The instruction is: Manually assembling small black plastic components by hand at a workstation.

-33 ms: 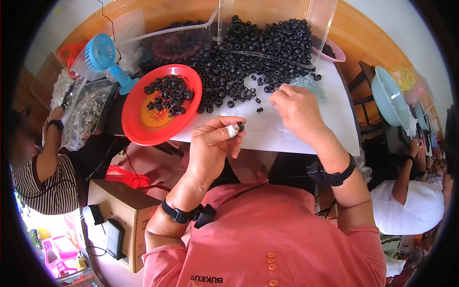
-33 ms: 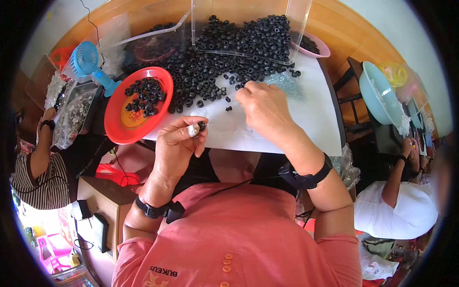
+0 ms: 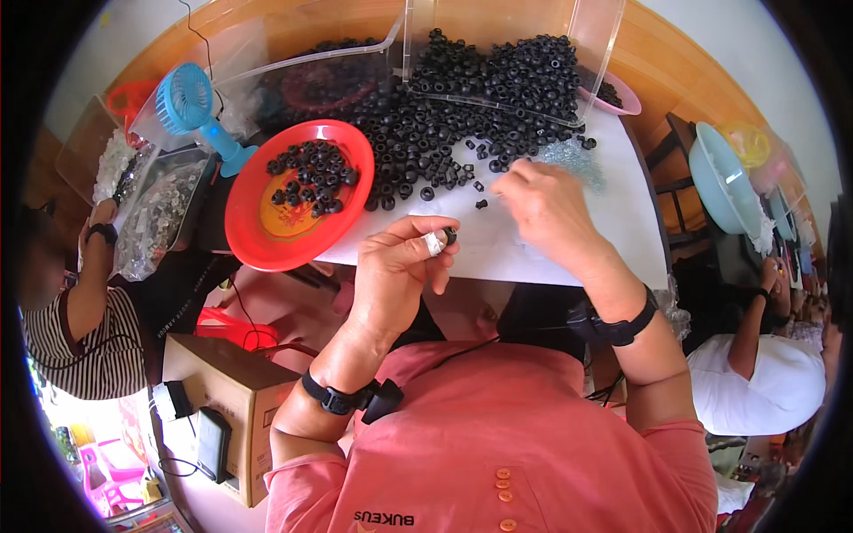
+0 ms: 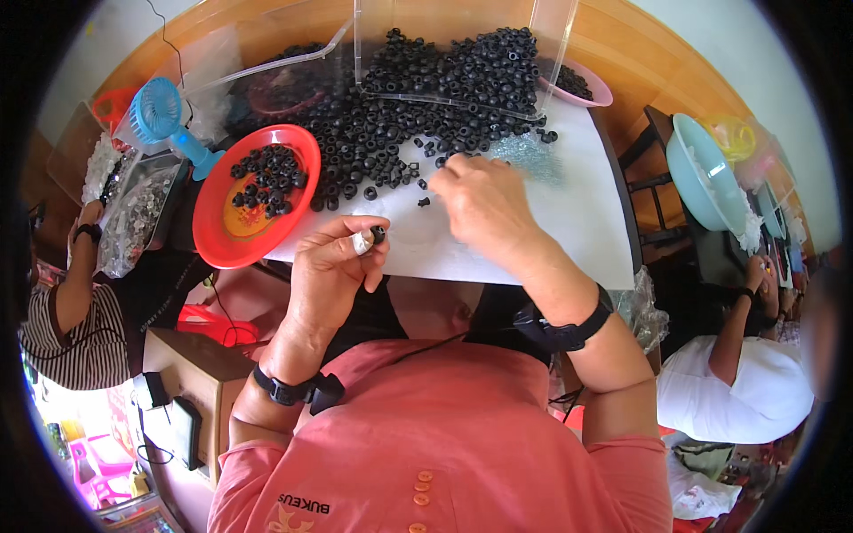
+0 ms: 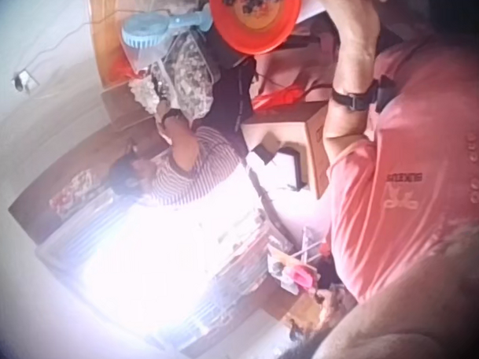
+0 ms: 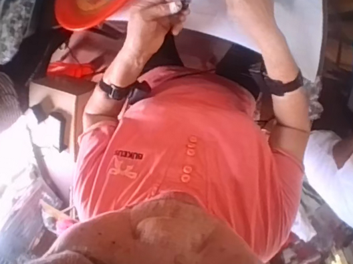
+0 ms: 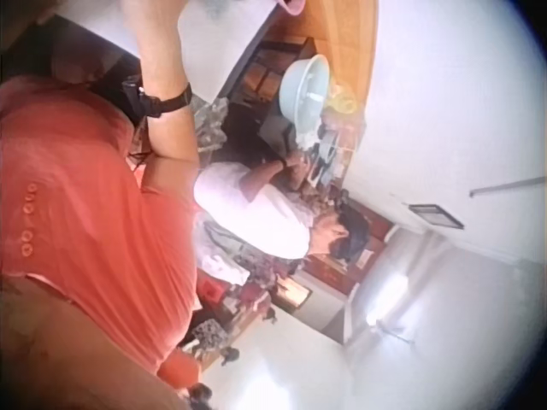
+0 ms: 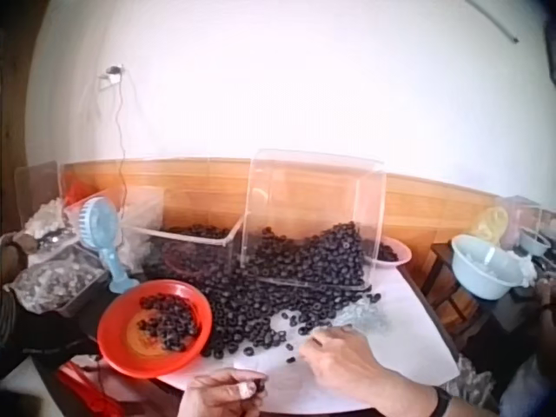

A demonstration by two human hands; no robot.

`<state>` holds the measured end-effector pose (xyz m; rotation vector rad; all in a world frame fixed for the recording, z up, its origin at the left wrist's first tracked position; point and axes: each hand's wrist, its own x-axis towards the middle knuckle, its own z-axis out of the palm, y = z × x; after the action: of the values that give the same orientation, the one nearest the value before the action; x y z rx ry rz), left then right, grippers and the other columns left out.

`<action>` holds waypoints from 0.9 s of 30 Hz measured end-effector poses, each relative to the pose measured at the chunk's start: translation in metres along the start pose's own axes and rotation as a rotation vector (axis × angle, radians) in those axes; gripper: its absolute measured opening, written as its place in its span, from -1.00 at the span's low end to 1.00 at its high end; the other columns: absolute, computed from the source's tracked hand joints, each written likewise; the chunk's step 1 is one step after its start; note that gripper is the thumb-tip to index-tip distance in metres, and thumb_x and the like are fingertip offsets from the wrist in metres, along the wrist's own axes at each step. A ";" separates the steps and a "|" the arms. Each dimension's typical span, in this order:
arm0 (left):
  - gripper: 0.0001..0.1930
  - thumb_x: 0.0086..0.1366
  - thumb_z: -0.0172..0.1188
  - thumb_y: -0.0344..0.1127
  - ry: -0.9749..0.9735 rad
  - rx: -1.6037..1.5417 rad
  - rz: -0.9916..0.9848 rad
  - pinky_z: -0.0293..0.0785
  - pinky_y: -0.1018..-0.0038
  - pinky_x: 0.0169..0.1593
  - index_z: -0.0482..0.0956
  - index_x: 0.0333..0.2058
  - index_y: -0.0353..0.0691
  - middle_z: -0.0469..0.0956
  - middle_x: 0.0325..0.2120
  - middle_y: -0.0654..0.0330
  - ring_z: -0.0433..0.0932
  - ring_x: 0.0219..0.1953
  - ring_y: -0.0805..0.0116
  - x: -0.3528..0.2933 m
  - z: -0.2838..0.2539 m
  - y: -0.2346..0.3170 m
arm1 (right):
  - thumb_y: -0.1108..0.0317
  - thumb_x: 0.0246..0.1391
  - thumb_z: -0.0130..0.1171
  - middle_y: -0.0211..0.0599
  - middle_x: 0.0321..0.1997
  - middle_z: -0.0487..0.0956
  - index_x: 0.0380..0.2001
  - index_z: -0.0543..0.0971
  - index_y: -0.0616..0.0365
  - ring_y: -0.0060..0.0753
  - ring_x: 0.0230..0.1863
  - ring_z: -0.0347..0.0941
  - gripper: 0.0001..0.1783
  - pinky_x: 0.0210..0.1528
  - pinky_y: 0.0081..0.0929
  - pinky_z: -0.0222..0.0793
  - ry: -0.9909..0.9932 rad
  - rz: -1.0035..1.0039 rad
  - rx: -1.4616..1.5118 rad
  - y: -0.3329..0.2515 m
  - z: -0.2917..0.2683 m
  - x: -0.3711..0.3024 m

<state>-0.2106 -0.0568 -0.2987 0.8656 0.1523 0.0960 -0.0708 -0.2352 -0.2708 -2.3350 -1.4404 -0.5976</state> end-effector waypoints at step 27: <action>-0.79 0.29 0.15 -0.49 -0.004 0.212 -0.060 0.41 0.55 -0.49 0.57 -0.13 -0.47 0.59 -0.36 0.07 0.52 -0.40 0.41 0.008 0.023 -0.009 | 0.54 -0.18 0.16 -0.21 -0.40 0.53 -0.54 0.56 0.19 -0.14 -0.29 0.50 -0.95 -0.24 -0.24 0.33 -0.069 0.177 -0.208 0.015 0.003 -0.028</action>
<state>-0.1984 -0.0787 -0.2913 1.0720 0.1862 0.0222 -0.0680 -0.2618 -0.2884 -2.6342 -1.2328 -0.6496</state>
